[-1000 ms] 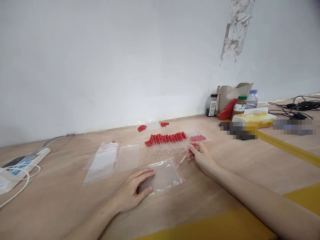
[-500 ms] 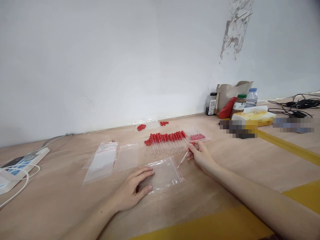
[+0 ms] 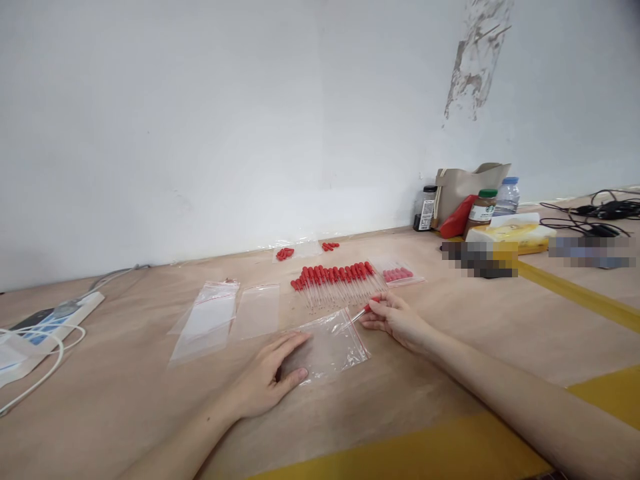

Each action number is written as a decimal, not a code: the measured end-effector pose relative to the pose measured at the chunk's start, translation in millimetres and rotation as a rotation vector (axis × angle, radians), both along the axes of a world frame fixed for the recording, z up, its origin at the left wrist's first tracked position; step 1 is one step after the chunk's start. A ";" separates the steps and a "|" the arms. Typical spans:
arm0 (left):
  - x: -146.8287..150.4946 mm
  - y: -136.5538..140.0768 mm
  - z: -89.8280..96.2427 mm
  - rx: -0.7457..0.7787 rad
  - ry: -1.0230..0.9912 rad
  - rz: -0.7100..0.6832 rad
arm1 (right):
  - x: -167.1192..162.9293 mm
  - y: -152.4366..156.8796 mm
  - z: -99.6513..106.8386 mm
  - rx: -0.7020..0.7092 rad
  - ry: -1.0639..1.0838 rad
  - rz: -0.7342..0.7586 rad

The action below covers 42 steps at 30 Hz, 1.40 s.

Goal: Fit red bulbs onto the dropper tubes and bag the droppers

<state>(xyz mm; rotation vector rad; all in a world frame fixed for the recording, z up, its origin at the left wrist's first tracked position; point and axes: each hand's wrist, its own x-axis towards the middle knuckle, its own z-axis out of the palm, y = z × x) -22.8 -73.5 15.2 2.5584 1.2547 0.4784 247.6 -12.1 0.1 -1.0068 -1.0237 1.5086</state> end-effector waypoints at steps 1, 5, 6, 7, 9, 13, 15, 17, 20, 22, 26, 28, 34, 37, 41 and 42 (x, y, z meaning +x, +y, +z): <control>1.4 0.4 0.5 0.000 -0.008 -0.002 | 1.9 -0.3 -0.2 0.033 -0.067 0.096; 7.1 3.0 2.0 0.002 -0.036 -0.014 | 8.1 3.0 -1.5 0.362 -0.415 0.307; 8.1 3.5 2.2 0.002 -0.039 -0.017 | 8.6 4.2 -1.6 0.444 -0.473 0.319; 8.9 3.8 2.4 0.003 -0.040 -0.019 | 8.7 5.1 -1.7 0.509 -0.515 0.332; 9.8 4.1 2.8 0.002 -0.040 -0.025 | 8.5 6.3 -1.2 0.562 -0.567 0.363; 10.8 4.7 2.5 0.002 -0.044 -0.038 | 8.2 6.1 0.6 0.528 -0.592 0.345; 11.8 5.8 1.7 0.003 -0.043 -0.048 | 7.1 5.9 0.4 0.561 -0.608 0.359; 13.0 7.0 1.0 0.003 -0.038 -0.060 | 4.5 5.4 -1.2 0.618 -0.656 0.387; 14.8 8.1 0.7 0.007 -0.026 -0.080 | -1.7 2.9 -4.8 0.674 -0.745 0.353; 15.6 8.3 1.1 0.011 -0.010 -0.086 | -5.6 -0.4 -5.5 0.683 -0.785 0.327; 15.6 7.2 2.0 0.009 0.013 -0.084 | -7.2 -6.1 -0.1 0.764 -0.786 0.427; 14.8 6.5 1.9 0.001 -0.002 -0.076 | -4.6 -5.4 2.1 0.770 -0.742 0.488; 9.0 6.4 -2.7 0.002 -0.110 -0.017 | 3.6 7.4 -9.9 0.522 -0.561 0.377; 6.4 7.0 -4.9 0.015 -0.114 -0.007 | 5.3 9.7 -13.8 0.616 -0.630 0.290; 4.7 6.8 -5.1 0.015 -0.091 0.024 | 11.9 11.9 -6.7 0.748 -0.821 0.255; 4.5 6.6 -4.8 0.013 -0.090 0.034 | 14.3 14.5 -3.2 0.728 -0.855 0.217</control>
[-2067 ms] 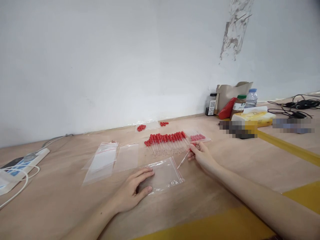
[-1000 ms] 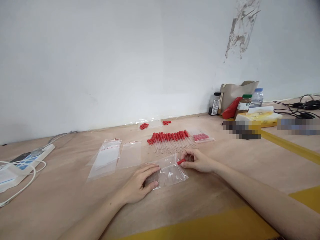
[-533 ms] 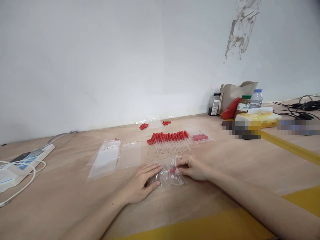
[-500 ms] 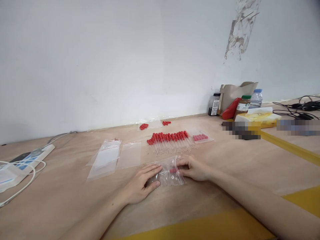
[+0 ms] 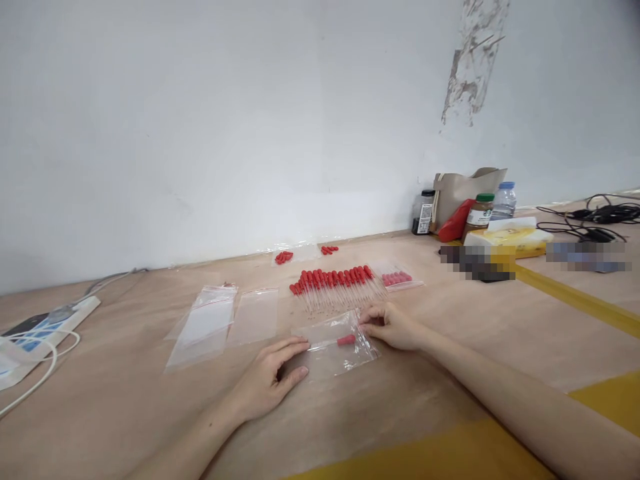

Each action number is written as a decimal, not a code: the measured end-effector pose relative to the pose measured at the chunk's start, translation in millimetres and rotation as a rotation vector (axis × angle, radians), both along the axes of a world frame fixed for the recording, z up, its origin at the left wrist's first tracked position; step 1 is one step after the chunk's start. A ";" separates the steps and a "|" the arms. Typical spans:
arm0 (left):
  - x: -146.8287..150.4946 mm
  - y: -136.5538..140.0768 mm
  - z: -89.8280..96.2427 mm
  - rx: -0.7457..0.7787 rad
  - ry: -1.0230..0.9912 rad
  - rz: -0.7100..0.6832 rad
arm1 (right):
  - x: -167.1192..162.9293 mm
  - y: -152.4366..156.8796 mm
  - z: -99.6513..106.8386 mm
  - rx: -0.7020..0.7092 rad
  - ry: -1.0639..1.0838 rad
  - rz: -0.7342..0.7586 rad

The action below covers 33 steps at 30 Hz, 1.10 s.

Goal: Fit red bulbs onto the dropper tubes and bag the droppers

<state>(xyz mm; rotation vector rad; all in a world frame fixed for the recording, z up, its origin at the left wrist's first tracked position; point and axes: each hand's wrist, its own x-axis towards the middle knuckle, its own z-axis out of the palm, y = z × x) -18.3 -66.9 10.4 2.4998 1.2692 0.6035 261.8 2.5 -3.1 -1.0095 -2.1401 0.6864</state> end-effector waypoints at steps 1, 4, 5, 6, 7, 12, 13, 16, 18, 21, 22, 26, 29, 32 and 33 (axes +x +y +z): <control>0.1 -0.2 0.5 -0.003 -0.003 0.009 | 2.2 3.9 3.9 -0.002 -0.011 -0.065; 1.1 -0.4 2.1 -0.022 -0.029 0.014 | 4.0 22.4 16.8 0.017 -0.075 -0.282; 1.7 -0.4 2.6 -0.032 -0.039 0.012 | 2.2 30.1 20.8 0.021 -0.111 -0.350; 2.2 -0.4 3.1 -0.040 -0.048 0.011 | -1.0 38.0 24.3 0.017 -0.145 -0.408; 2.7 -0.4 3.5 -0.045 -0.055 0.009 | -5.4 45.7 27.2 0.004 -0.179 -0.452; 3.4 -1.5 3.8 -0.044 -0.078 -0.002 | -35.0 72.1 32.3 -0.078 -0.260 -0.562; 3.2 -1.8 3.6 -0.048 -0.079 0.000 | -40.0 74.7 32.7 -0.096 -0.277 -0.580; 2.5 -2.3 2.9 -0.051 -0.076 0.008 | -50.8 79.9 34.4 -0.143 -0.323 -0.629; 2.2 -2.3 2.9 -0.044 -0.081 0.006 | -55.2 82.7 35.5 -0.171 -0.349 -0.647; 2.2 -2.1 3.6 -0.039 -0.077 -0.004 | -58.9 85.3 36.6 -0.197 -0.378 -0.655; 2.3 -2.1 3.9 -0.038 -0.072 -0.007 | -59.5 85.2 37.0 -0.196 -0.385 -0.660; 2.9 -1.8 4.4 -0.039 -0.059 -0.011 | -58.3 80.6 39.1 -0.176 -0.403 -0.695; 2.7 -1.4 3.7 -0.038 -0.061 -0.013 | -56.3 78.1 40.1 -0.181 -0.411 -0.700; 2.5 -1.3 3.2 -0.035 -0.059 -0.013 | -56.1 79.6 39.1 -0.195 -0.406 -0.690; 2.6 -1.4 3.3 -0.035 -0.060 -0.015 | -56.5 80.5 38.4 -0.200 -0.402 -0.682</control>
